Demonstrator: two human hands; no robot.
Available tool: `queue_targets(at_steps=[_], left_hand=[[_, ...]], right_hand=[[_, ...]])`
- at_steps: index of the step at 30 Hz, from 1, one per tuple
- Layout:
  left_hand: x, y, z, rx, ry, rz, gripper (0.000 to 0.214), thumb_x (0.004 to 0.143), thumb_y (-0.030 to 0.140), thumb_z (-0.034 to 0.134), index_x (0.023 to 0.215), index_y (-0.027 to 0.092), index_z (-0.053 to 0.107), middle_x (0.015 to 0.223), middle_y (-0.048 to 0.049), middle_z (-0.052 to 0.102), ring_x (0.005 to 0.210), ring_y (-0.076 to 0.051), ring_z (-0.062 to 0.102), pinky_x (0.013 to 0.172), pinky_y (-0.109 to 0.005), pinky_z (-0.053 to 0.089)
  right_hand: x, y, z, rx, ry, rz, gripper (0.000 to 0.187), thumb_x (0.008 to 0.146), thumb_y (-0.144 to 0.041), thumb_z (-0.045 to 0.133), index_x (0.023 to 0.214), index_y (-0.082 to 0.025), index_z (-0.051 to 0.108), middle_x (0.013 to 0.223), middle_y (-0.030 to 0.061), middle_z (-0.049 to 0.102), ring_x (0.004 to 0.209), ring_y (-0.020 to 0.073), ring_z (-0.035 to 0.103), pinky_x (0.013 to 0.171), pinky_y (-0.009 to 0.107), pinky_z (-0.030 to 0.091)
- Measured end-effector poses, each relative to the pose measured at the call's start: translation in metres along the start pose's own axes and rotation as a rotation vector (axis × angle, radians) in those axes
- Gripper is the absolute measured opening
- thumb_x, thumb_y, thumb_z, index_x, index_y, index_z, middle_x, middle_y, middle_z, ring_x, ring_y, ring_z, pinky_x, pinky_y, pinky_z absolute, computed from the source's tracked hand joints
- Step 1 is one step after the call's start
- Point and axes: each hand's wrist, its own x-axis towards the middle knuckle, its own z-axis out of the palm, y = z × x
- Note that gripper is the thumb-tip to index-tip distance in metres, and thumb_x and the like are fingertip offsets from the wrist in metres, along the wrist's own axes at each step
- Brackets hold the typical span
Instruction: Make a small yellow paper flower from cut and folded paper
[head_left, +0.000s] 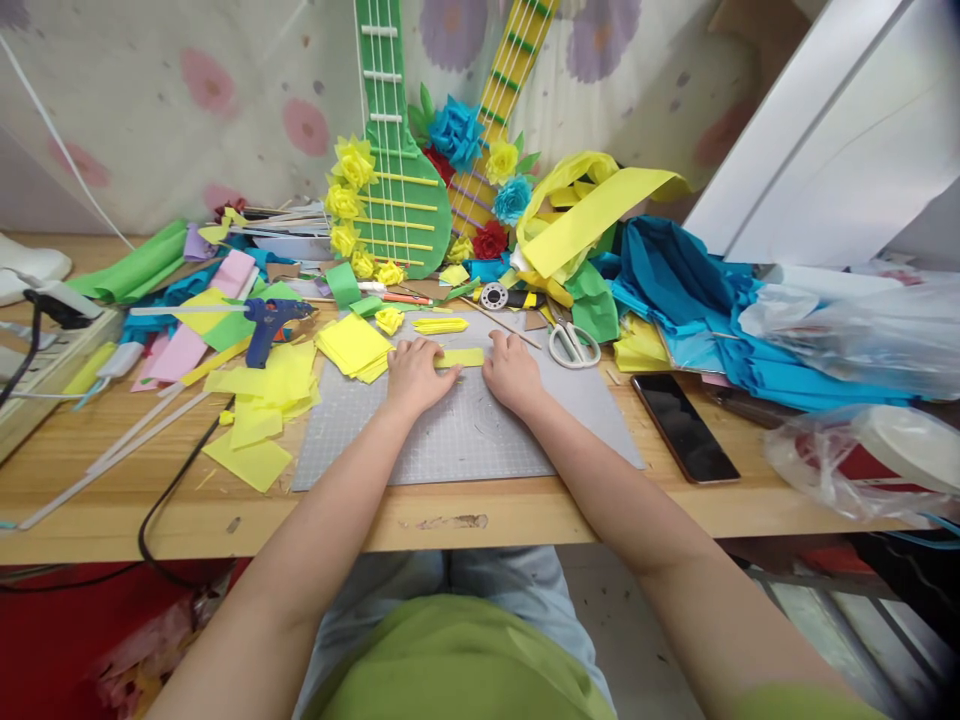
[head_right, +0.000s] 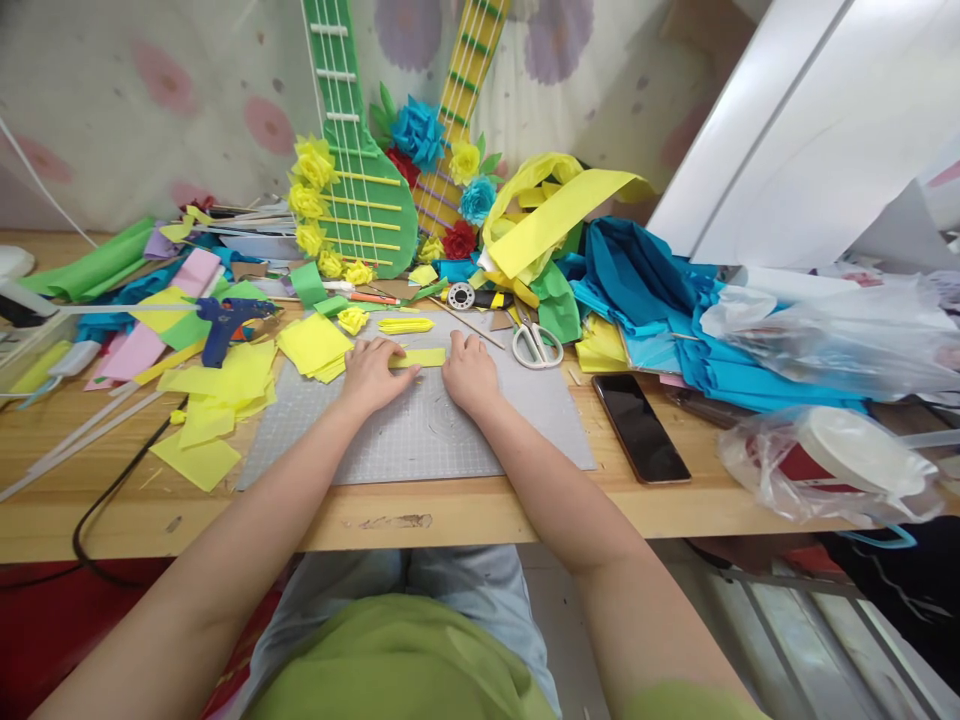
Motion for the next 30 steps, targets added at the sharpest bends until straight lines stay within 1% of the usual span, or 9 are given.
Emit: queue_targets(at_steps=[3,5,9,15,21,23,26,28,30], left_hand=[[0.000,0.004,0.002,0.019,0.046,-0.016,0.027,0.080,0.044,0.046,0.083,0.021,0.060,0.097,-0.0064,0.061,0.096,-0.026,0.045,0.080,-0.041,0.032],[0.000,0.006,0.003,0.034,0.070,-0.018,0.023,0.080,0.040,0.047,0.081,0.021,0.059,0.095,-0.0068,0.062,0.097,-0.027,0.044,0.080,-0.041,0.031],[0.001,0.009,0.004,0.021,0.075,-0.025,0.016,0.075,0.035,0.055,0.080,0.021,0.059,0.094,-0.0075,0.061,0.099,-0.027,0.043,0.082,-0.042,0.029],[0.001,0.002,0.005,-0.055,0.063,-0.062,0.011,0.073,0.023,0.054,0.081,0.022,0.061,0.097,-0.0056,0.063,0.098,-0.027,0.044,0.080,-0.043,0.030],[-0.003,-0.011,0.006,-0.082,0.047,-0.023,0.036,0.065,0.001,0.046,0.088,0.023,0.062,0.101,-0.0026,0.065,0.097,-0.026,0.046,0.080,-0.044,0.033],[-0.004,-0.013,0.004,-0.095,0.085,0.004,0.040,0.063,-0.001,0.045,0.090,0.022,0.062,0.101,-0.0025,0.065,0.098,-0.026,0.047,0.081,-0.045,0.035],[-0.007,-0.011,-0.002,-0.161,0.141,0.148,0.040,0.063,-0.001,0.043,0.091,0.021,0.062,0.101,-0.0033,0.064,0.101,-0.023,0.049,0.086,-0.042,0.038],[-0.009,-0.007,-0.004,-0.229,0.057,0.337,0.038,0.064,0.002,0.043,0.091,0.020,0.063,0.099,-0.0033,0.065,0.099,-0.020,0.053,0.088,-0.038,0.041],[-0.011,-0.003,-0.004,-0.285,-0.092,0.499,0.037,0.066,0.005,0.043,0.092,0.021,0.064,0.099,-0.0021,0.066,0.097,-0.017,0.056,0.090,-0.035,0.042]], right_hand=[[0.002,-0.004,-0.001,0.038,0.082,-0.027,0.037,0.080,-0.015,0.037,0.116,-0.015,0.044,0.108,0.0143,0.050,0.099,0.0252,0.047,0.074,0.034,0.039],[0.005,-0.009,0.002,0.054,0.148,-0.129,0.032,0.081,-0.015,0.037,0.111,-0.016,0.048,0.104,0.0118,0.053,0.098,0.0237,0.046,0.077,0.033,0.038],[0.012,-0.014,0.013,0.034,0.105,-0.327,0.022,0.081,-0.015,0.038,0.096,-0.016,0.054,0.095,0.0094,0.056,0.090,0.0218,0.047,0.079,0.032,0.036],[0.016,-0.008,0.022,0.063,0.041,-0.300,0.020,0.084,-0.018,0.038,0.094,-0.015,0.055,0.092,0.0100,0.057,0.085,0.0209,0.048,0.079,0.032,0.037],[0.016,-0.005,0.024,0.123,0.049,-0.311,0.019,0.084,-0.019,0.038,0.093,-0.016,0.055,0.091,0.0103,0.056,0.085,0.0211,0.049,0.078,0.033,0.038],[0.016,-0.004,0.023,0.159,0.045,-0.303,0.018,0.083,-0.019,0.039,0.092,-0.016,0.055,0.090,0.0099,0.056,0.084,0.0209,0.049,0.078,0.033,0.038],[0.018,-0.002,0.023,0.257,0.026,-0.276,0.016,0.080,-0.017,0.042,0.088,-0.017,0.056,0.086,0.0077,0.056,0.083,0.0195,0.049,0.078,0.033,0.039],[0.020,0.001,0.022,0.350,0.008,-0.265,0.015,0.078,-0.015,0.043,0.085,-0.018,0.056,0.083,0.0055,0.056,0.081,0.0177,0.050,0.077,0.031,0.040],[0.021,0.006,0.022,0.452,-0.003,-0.235,0.016,0.076,-0.013,0.043,0.084,-0.018,0.056,0.083,0.0037,0.056,0.077,0.0155,0.051,0.075,0.030,0.041]])
